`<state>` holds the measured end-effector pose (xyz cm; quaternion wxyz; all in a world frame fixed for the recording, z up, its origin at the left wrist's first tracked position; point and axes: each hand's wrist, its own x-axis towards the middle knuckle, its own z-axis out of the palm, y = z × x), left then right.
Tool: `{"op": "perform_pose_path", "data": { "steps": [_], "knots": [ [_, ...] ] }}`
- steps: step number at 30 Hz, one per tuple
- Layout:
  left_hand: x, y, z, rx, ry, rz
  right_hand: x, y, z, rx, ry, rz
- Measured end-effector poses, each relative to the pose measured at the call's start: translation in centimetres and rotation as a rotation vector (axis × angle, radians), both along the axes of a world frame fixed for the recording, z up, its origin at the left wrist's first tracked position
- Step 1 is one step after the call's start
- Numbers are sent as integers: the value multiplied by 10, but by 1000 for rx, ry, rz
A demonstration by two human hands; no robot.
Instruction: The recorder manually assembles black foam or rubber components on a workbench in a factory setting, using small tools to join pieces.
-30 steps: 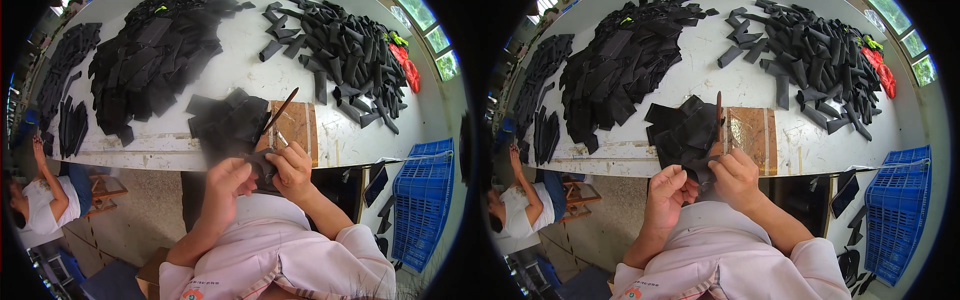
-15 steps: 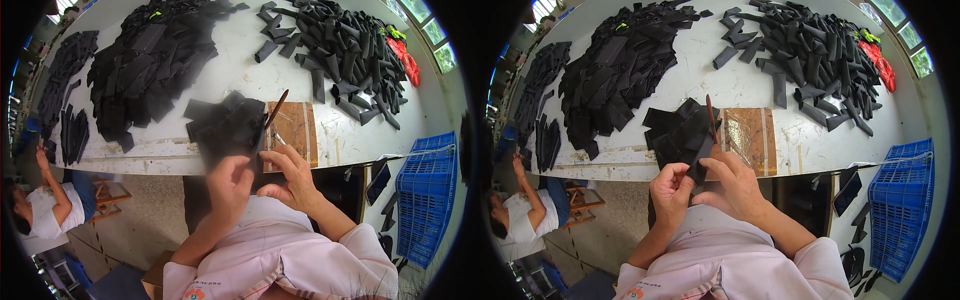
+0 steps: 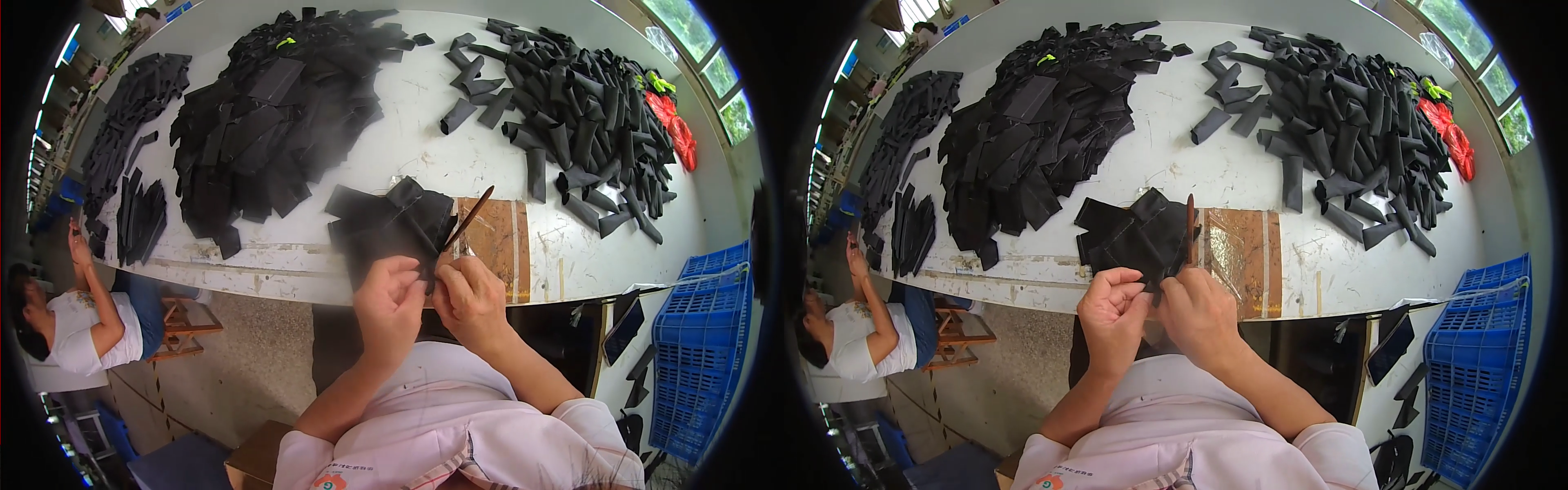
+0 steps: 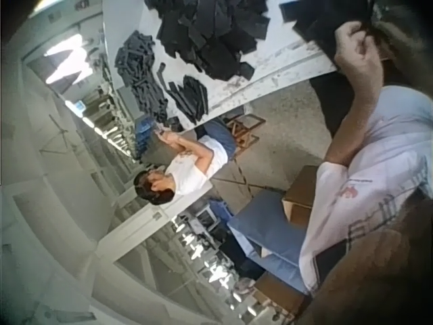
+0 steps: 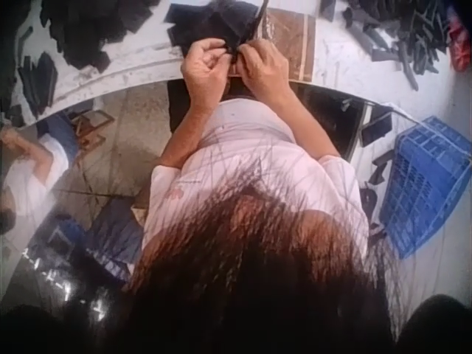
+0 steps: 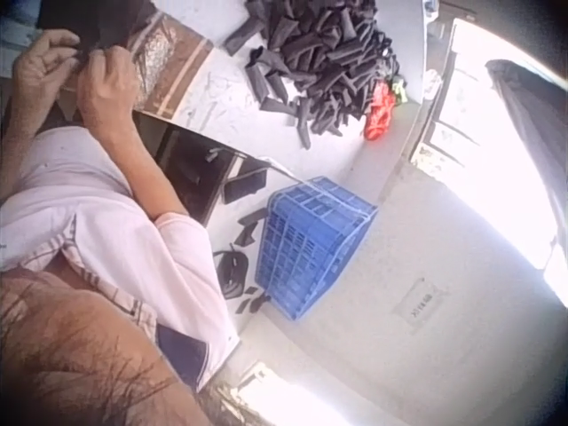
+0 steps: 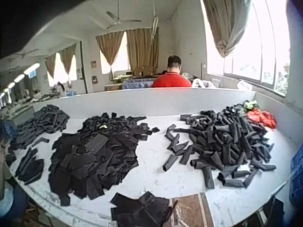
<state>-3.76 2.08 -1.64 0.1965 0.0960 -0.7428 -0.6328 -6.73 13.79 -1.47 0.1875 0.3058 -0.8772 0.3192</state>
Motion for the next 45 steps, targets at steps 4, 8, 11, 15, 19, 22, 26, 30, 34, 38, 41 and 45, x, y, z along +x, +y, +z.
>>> {"op": "perform_pose_path", "data": {
  "steps": [4,8,11,15,19,22,26,30,34,38,41,45],
  "knots": [
    [-7,-20,12,637,-242,-206,-4,-2,7,-322,-205,25],
    [-5,-14,14,499,-148,-224,-4,0,16,-366,-339,1],
    [-2,-4,7,14,-30,-38,-2,-3,16,-389,-338,-6],
    [-3,-3,7,-400,224,50,1,-6,14,-320,-242,-5],
    [-3,-2,7,-312,212,30,4,-7,10,-314,-236,-9],
    [0,-4,9,-195,160,-5,4,-9,16,-294,-268,-8],
    [1,-3,6,-158,106,-63,-2,-4,5,-227,-187,21],
    [-1,-2,-6,-290,191,20,-1,-9,5,-66,-37,3],
    [-5,-9,-12,257,-23,-90,-3,-9,-4,-23,-69,-25],
    [-9,-26,-5,732,-245,-333,-2,-8,-1,-96,-102,-40],
    [-8,-26,-1,1079,-172,-543,-2,-4,1,-259,-248,40],
    [-7,-23,-11,723,-200,-479,-6,5,-1,-721,-851,146]
  ]
}}
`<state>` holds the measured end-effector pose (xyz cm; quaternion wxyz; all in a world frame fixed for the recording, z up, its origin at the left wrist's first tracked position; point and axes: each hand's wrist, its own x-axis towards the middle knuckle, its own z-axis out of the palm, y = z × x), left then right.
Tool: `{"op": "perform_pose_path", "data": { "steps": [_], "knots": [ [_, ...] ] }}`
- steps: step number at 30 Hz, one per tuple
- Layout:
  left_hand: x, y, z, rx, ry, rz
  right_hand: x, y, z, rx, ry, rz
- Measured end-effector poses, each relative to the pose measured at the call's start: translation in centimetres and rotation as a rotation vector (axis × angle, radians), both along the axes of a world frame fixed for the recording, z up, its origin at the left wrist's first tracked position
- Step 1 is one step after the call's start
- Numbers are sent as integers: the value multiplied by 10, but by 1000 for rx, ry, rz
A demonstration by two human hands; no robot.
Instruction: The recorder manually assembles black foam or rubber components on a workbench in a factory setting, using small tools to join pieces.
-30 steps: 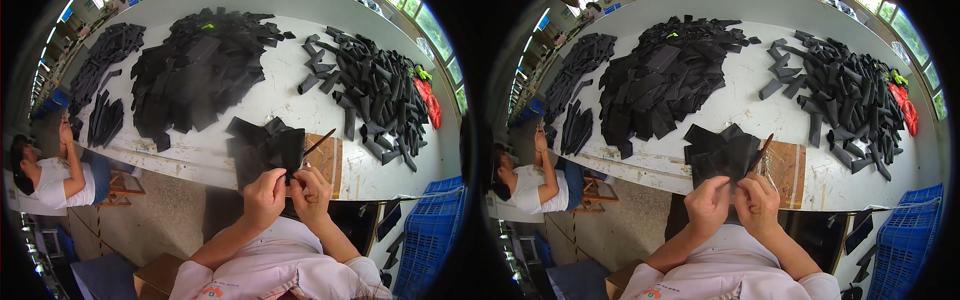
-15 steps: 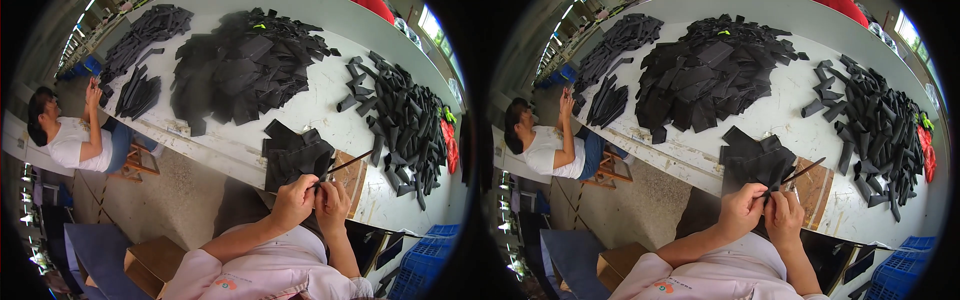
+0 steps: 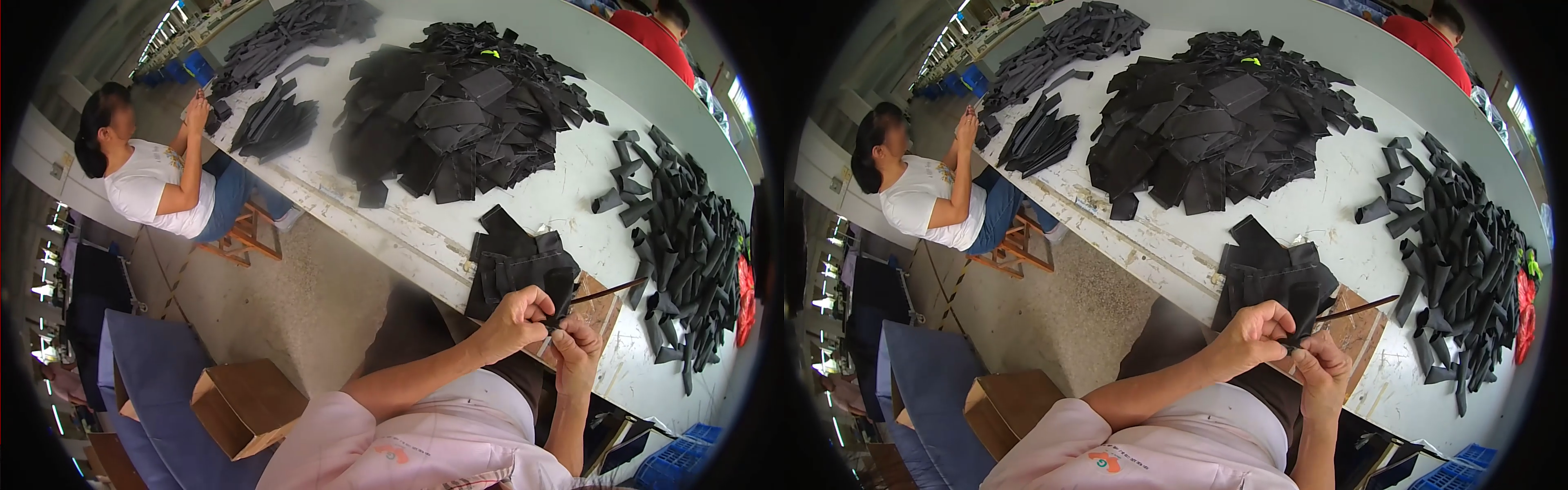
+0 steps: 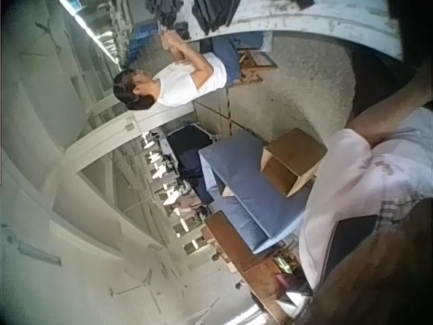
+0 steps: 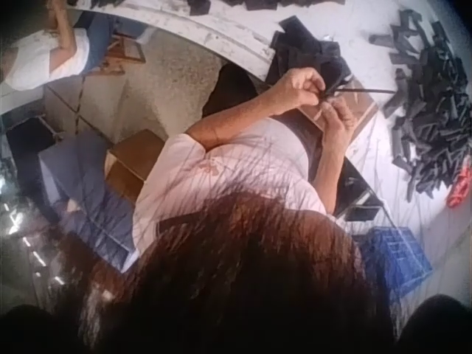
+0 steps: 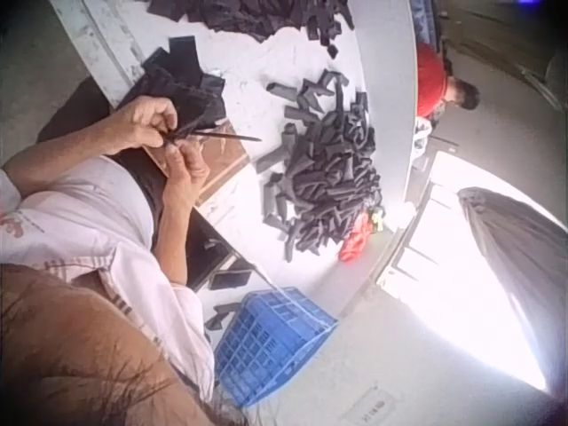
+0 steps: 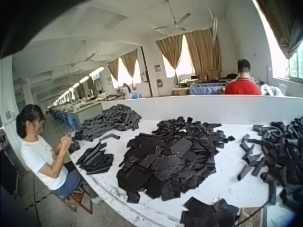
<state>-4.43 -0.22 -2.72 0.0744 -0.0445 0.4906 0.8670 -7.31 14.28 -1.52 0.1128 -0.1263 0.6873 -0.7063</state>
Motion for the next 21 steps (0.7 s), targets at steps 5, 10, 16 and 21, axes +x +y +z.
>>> {"op": "perform_pose_path", "data": {
  "steps": [5,10,16,21],
  "knots": [
    [1,12,11,-442,16,287,2,-4,-4,-603,-618,204],
    [4,13,4,-515,256,441,2,-3,-8,-318,-419,118],
    [7,-4,18,255,76,-300,1,15,-18,-381,-429,117],
    [7,2,24,494,84,-348,0,18,-7,-477,-344,173]
  ]
}}
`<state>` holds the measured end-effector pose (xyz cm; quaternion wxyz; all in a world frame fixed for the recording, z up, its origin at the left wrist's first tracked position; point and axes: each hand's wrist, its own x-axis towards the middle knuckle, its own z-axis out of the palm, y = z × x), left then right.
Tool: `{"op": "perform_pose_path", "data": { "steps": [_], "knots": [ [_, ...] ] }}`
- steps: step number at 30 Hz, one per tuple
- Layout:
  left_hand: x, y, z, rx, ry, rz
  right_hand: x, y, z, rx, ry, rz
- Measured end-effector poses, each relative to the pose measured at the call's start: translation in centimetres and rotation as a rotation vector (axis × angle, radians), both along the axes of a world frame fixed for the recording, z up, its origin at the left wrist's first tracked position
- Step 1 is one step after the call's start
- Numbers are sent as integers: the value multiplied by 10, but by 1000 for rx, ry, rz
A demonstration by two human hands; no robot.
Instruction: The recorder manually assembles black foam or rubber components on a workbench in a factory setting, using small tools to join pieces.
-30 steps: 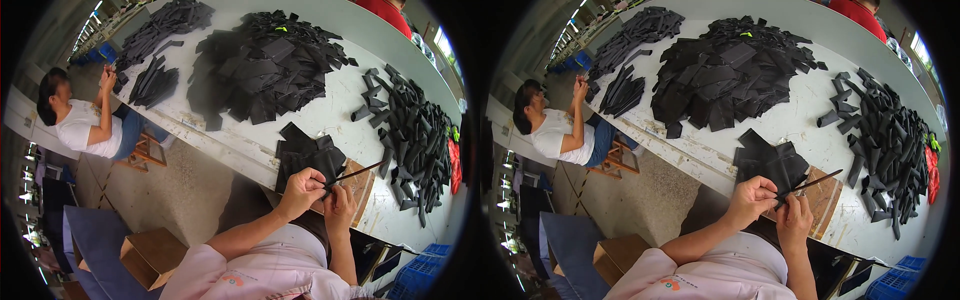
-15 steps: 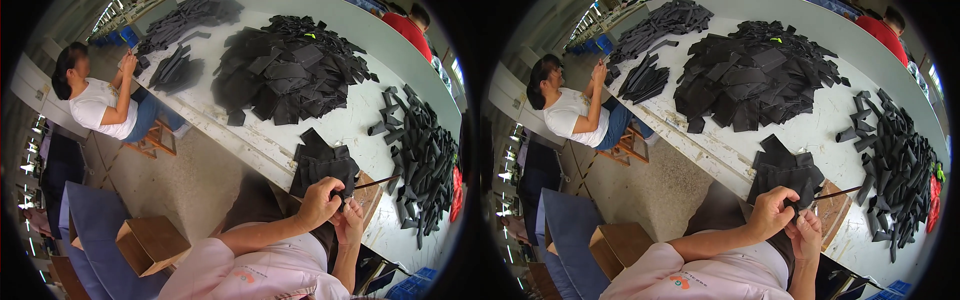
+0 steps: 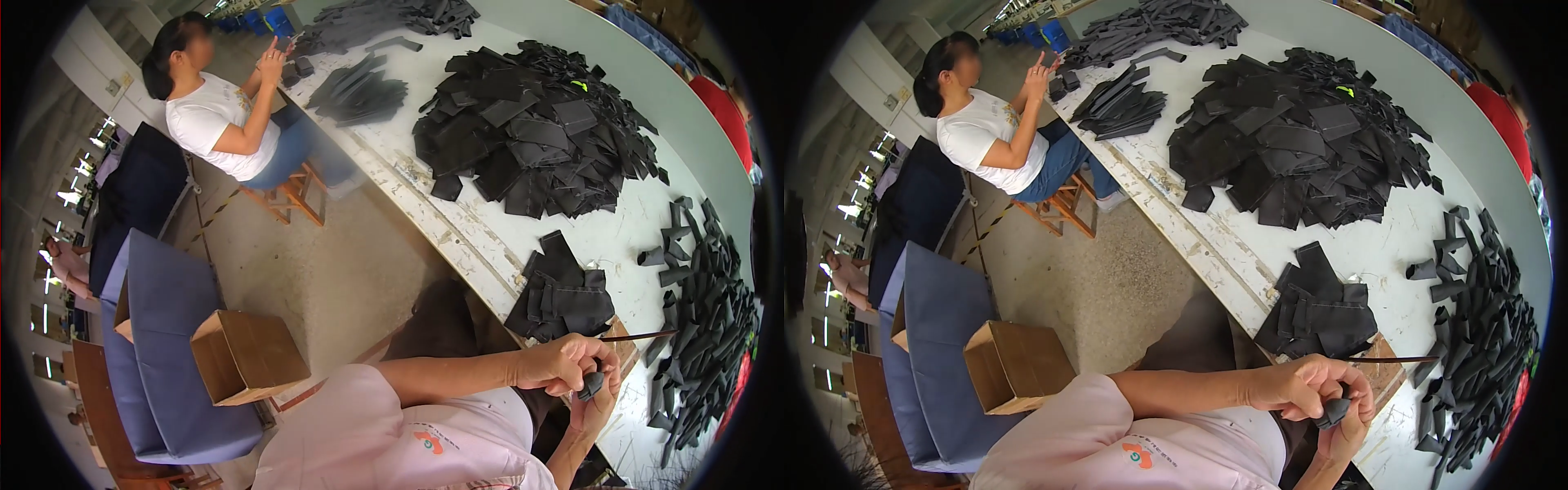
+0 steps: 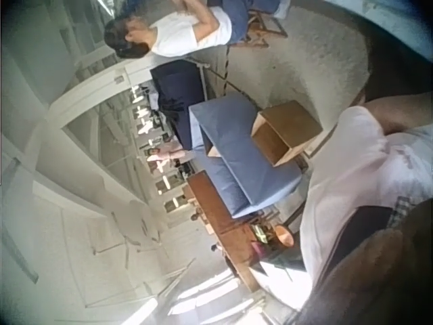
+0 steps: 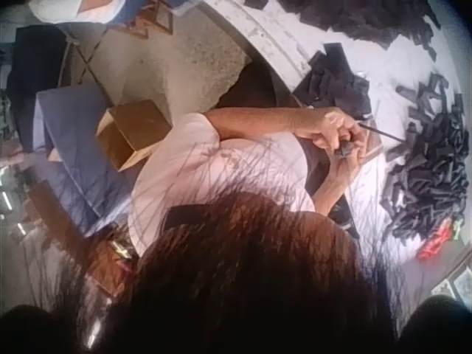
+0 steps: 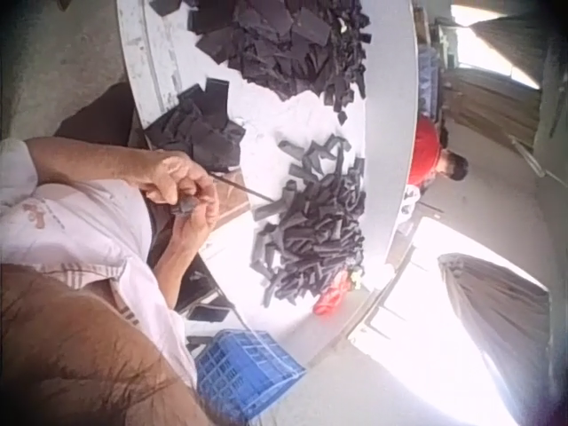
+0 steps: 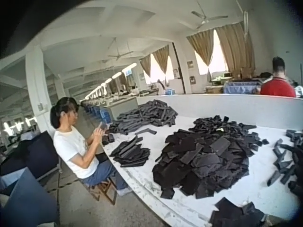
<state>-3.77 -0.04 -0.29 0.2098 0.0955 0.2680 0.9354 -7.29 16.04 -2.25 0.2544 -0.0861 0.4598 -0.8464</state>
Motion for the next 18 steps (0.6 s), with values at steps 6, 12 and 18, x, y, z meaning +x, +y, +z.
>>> {"op": "perform_pose_path", "data": {
  "steps": [6,12,18],
  "knots": [
    [1,19,11,-667,103,537,-2,-3,10,123,219,-144],
    [4,28,5,-837,178,914,2,-14,15,551,612,-323],
    [4,27,5,-717,80,858,4,-15,9,571,643,-332]
  ]
}}
